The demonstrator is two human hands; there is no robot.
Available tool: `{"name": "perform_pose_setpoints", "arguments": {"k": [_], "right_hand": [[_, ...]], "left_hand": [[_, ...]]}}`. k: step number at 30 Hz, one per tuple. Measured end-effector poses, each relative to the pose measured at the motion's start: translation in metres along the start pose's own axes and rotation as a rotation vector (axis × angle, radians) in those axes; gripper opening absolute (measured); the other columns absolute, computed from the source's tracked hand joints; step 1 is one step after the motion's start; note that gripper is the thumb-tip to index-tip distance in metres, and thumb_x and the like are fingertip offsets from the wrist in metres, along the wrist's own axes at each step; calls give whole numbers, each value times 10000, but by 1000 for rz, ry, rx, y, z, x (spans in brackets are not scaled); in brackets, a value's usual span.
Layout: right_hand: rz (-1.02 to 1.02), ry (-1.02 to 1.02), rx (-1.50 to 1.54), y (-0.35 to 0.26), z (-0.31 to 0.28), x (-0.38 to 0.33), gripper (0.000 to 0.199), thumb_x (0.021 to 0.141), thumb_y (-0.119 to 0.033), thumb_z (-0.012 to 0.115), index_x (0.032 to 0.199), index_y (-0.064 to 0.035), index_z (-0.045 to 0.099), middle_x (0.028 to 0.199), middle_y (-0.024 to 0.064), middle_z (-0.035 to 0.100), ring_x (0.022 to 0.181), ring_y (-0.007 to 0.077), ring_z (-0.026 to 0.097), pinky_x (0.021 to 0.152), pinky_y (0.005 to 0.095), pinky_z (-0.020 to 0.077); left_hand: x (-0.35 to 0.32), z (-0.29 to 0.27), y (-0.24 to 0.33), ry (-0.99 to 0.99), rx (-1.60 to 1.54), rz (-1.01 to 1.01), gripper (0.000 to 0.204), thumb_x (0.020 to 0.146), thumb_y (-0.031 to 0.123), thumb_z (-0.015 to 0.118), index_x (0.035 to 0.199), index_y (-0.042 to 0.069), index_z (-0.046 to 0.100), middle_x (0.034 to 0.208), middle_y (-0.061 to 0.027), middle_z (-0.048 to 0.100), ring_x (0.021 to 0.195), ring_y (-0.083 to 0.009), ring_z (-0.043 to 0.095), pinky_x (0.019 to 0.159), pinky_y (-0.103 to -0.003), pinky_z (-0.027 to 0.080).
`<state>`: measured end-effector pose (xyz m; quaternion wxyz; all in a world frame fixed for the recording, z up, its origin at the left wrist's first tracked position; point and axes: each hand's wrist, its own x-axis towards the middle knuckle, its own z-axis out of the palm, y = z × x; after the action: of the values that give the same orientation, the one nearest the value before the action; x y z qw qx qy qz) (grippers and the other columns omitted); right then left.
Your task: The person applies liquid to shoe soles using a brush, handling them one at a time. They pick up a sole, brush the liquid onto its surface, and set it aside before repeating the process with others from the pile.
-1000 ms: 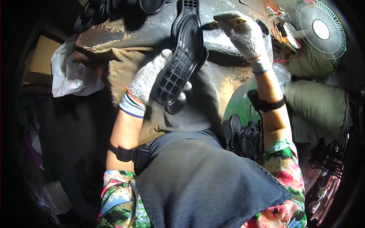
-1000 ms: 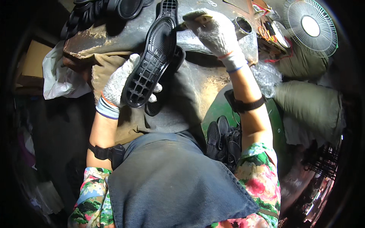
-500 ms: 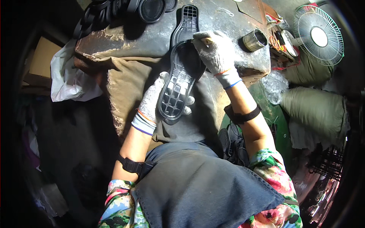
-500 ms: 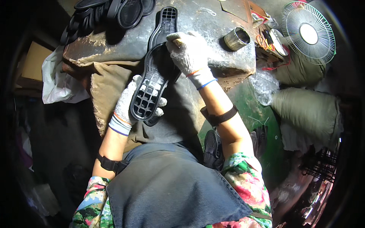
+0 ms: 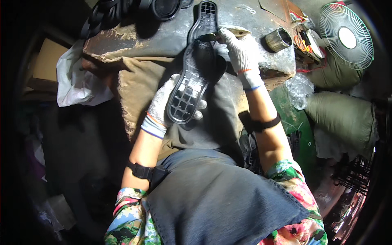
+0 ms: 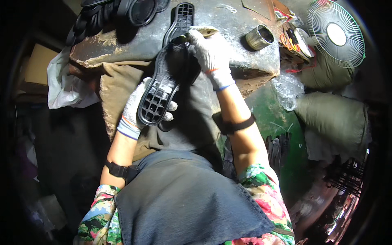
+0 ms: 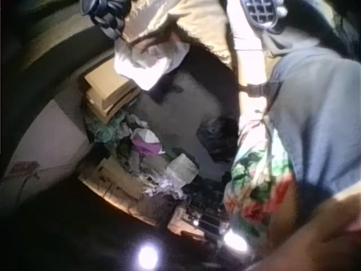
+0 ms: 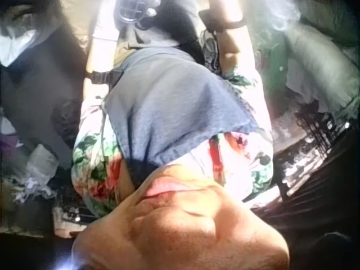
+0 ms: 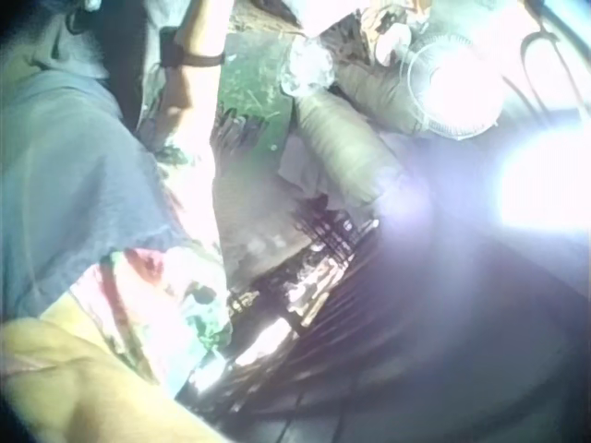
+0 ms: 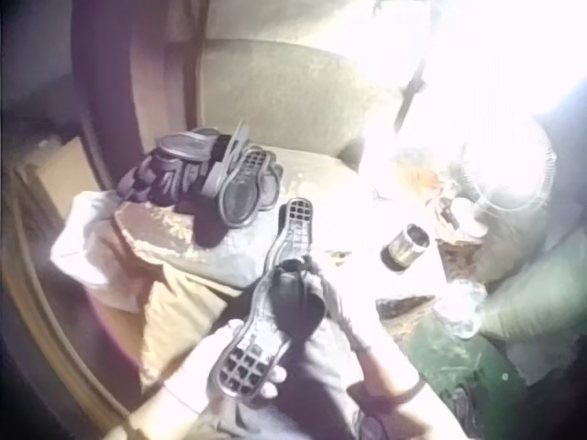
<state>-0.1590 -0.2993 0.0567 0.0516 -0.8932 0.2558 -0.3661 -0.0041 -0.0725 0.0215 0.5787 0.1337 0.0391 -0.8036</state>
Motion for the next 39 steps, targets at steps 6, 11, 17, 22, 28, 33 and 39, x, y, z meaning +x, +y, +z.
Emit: {"name": "perform_pose_setpoints", "arguments": {"k": [6, 11, 17, 22, 28, 33, 39], "right_hand": [[654, -206, 786, -63, 1, -7, 286, 935, -283, 743, 1082, -37, 750, 889, 53, 762, 769, 116, 679, 714, 260, 543], [682, -112, 945, -115, -33, -30, 234, 942, -126, 744, 1161, -44, 752, 1018, 57, 771, 913, 108, 693, 818, 270, 555], [498, -82, 926, -149, -49, -53, 227, 854, -49, 805, 1079, -73, 782, 1077, 57, 783, 1076, 190, 698, 1143, 413, 413], [288, -197, 813, -145, -71, -61, 238, 818, -88, 833, 1052, -115, 799, 1073, 53, 777, 1154, 266, 669, 1135, 423, 430], [58, -391, 783, -122, -91, -57, 221, 813, -137, 829, 1033, -135, 807, 1086, 44, 769, 1160, 278, 664, 1081, 425, 466], [164, -364, 825, -104, -95, -58, 239, 807, -115, 844, 1042, -126, 801, 1058, 44, 781, 1122, 263, 698, 1108, 433, 456], [-78, -397, 522, -150, -84, -25, 197, 828, -233, 808, 1018, -180, 800, 1043, 74, 756, 1048, 295, 687, 1010, 382, 501]], "left_hand": [[-10, -27, 10, -286, 126, 3, 632, 1070, 517, 380, 1428, 24, 551, 1351, -187, 654, 1079, -449, 697, 850, -598, 598], [-10, -29, 2, -166, 466, 274, 611, 1058, 471, 425, 1536, 92, 449, 1542, -108, 509, 1409, -257, 473, 1205, -406, 345], [6, -18, 7, -514, 95, 350, 574, 1123, 424, 284, 1516, 38, 447, 1498, -150, 545, 1361, -260, 534, 1160, -439, 423], [-1, -3, 14, -473, -9, 308, 704, 1094, 542, 303, 1505, -10, 450, 1460, -246, 548, 1283, -375, 589, 1095, -502, 485], [-19, 25, 24, -73, 207, 328, 839, 1004, 692, 439, 1362, -56, 568, 1156, -330, 688, 964, -420, 735, 808, -511, 640], [-47, 28, 48, -213, 219, 443, 716, 1065, 548, 444, 1381, -87, 540, 1206, -338, 667, 1066, -471, 695, 885, -590, 607], [-60, 51, 37, 135, 599, 656, 739, 1042, 597, 466, 1346, -66, 585, 1152, -318, 696, 957, -381, 747, 833, -482, 649]]}}
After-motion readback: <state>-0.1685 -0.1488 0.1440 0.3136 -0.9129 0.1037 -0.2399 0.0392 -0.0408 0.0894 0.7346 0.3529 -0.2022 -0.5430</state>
